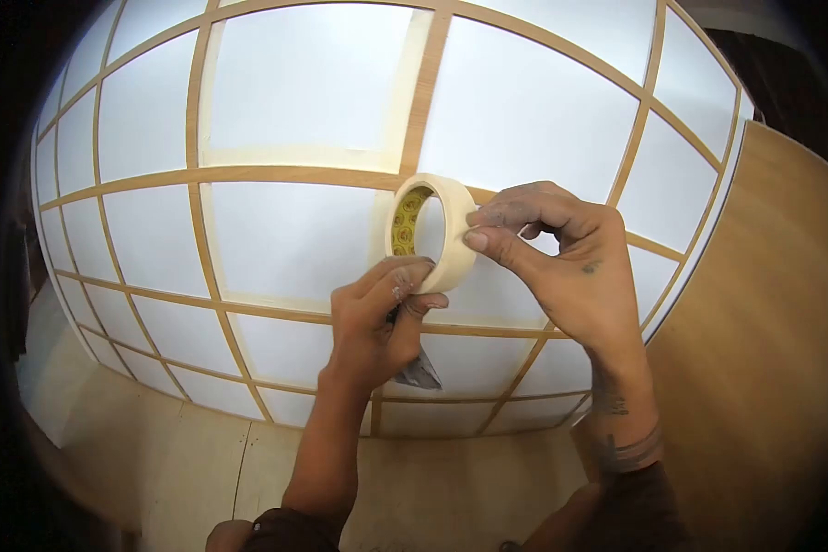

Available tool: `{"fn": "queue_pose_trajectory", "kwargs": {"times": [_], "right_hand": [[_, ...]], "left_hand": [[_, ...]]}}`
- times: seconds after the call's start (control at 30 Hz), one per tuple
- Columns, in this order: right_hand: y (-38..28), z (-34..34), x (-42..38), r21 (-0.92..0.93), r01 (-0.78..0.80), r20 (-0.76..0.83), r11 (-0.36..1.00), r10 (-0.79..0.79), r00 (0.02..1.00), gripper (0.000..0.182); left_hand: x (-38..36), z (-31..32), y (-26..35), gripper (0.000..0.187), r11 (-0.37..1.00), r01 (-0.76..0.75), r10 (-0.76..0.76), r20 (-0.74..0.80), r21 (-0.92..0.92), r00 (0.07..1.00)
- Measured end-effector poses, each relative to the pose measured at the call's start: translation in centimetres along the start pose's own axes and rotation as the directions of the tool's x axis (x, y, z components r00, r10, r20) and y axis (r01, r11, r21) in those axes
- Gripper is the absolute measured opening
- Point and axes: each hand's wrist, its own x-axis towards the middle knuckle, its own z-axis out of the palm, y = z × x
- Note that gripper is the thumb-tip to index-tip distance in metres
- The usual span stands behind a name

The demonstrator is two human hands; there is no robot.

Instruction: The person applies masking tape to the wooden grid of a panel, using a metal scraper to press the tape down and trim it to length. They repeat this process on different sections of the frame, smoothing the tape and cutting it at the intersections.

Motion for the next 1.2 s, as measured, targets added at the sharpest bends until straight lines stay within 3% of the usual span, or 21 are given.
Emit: {"fn": "queue_pose_trajectory", "kwargs": {"times": [0.1, 0.2, 0.3, 0.37, 0.5, 0.6, 0.7, 0.77, 0.8, 0.87, 1.0, 1.07, 1.13, 1.2], "right_hand": [[-1.3, 0.5, 1.4, -0.132, 0.092, 0.105, 0.987, -0.078, 0.991, 0.014], [-2.3, 1.1, 2.5, -0.203, 0.093, 0.169, 0.975, -0.059, 0.984, 0.014], [-2.8, 2.3, 3.4, -0.166, 0.018, 0.129, 0.986, 0.004, 0.992, 0.016], [-3.0, 2.6, 3.9, -0.186, 0.014, 0.144, 0.982, 0.014, 0.989, 0.016], [-3.6, 2.7, 4.7, -0.322, 0.023, 0.17, 0.947, 0.034, 0.985, 0.018], [-3.0, 2.1, 5.5, -0.383, 0.041, 0.181, 0.923, 0.032, 0.983, 0.02], [-2.1, 1.7, 6.1, -0.432, 0.05, 0.175, 0.901, 0.029, 0.984, 0.021], [-1.5, 1.6, 7.0, -0.43, 0.052, 0.167, 0.901, 0.023, 0.986, 0.021], [-1.3, 1.3, 7.7, -0.48, 0.076, 0.136, 0.874, -0.011, 0.991, 0.021], [-1.1, 0.8, 8.8, -0.494, 0.071, 0.092, 0.867, -0.029, 0.995, 0.022], [-0.3, 0.9, 10.6, -0.541, 0.128, 0.115, 0.831, -0.077, 0.99, 0.023], [0.8, 0.2, 12.2, -0.529, 0.176, 0.072, 0.83, -0.162, 0.984, 0.024], [1.6, -1.0, 14.4, -0.513, 0.277, 0.0, 0.812, -0.323, 0.946, 0.026], [1.9, -2.2, 16.6, -0.607, 0.184, -0.11, 0.773, -0.311, 0.944, 0.028]], "left_hand": [[-0.2, -0.4, -0.3, 0.022, 0.994, 0.034, -0.036, -0.018, -0.101, 0.999], [-0.5, -0.9, -0.3, 0.021, 0.96, 0.15, -0.165, -0.045, -0.235, 0.985], [-0.8, -1.0, -0.3, 0.026, 0.937, 0.173, -0.199, -0.057, -0.303, 0.978], [-1.0, -1.3, 0.2, 0.026, 0.898, 0.241, -0.249, 0.028, -0.369, 0.968], [-1.6, -0.9, -0.5, 0.026, 0.951, 0.149, -0.15, 0.02, -0.272, 0.989], [-1.9, -1.3, -0.1, 0.024, 0.932, 0.263, -0.247, 0.093, -0.248, 0.965], [-1.1, -1.0, 1.3, 0.021, 0.93, 0.228, -0.252, -0.05, -0.29, 0.966], [-0.1, -1.0, 2.8, 0.025, 0.872, 0.436, -0.457, -0.05, -0.222, 0.888], [0.1, -0.4, 2.9, 0.025, 0.875, 0.432, -0.453, -0.056, -0.216, 0.89], [0.5, 0.8, 2.8, 0.035, 0.634, 0.622, -0.697, 0.008, -0.459, 0.717], [1.7, -0.6, 3.6, 0.045, 0.714, 0.662, -0.687, -0.04, -0.228, 0.726], [2.8, -1.9, 4.2, 0.049, 0.47, 0.848, -0.84, 0.171, -0.246, 0.515], [2.2, -1.3, 4.0, 0.05, 0.508, 0.827, -0.822, 0.154, -0.24, 0.549], [1.0, -0.2, 3.7, 0.051, 0.538, 0.809, -0.806, 0.138, -0.235, 0.576]]}}
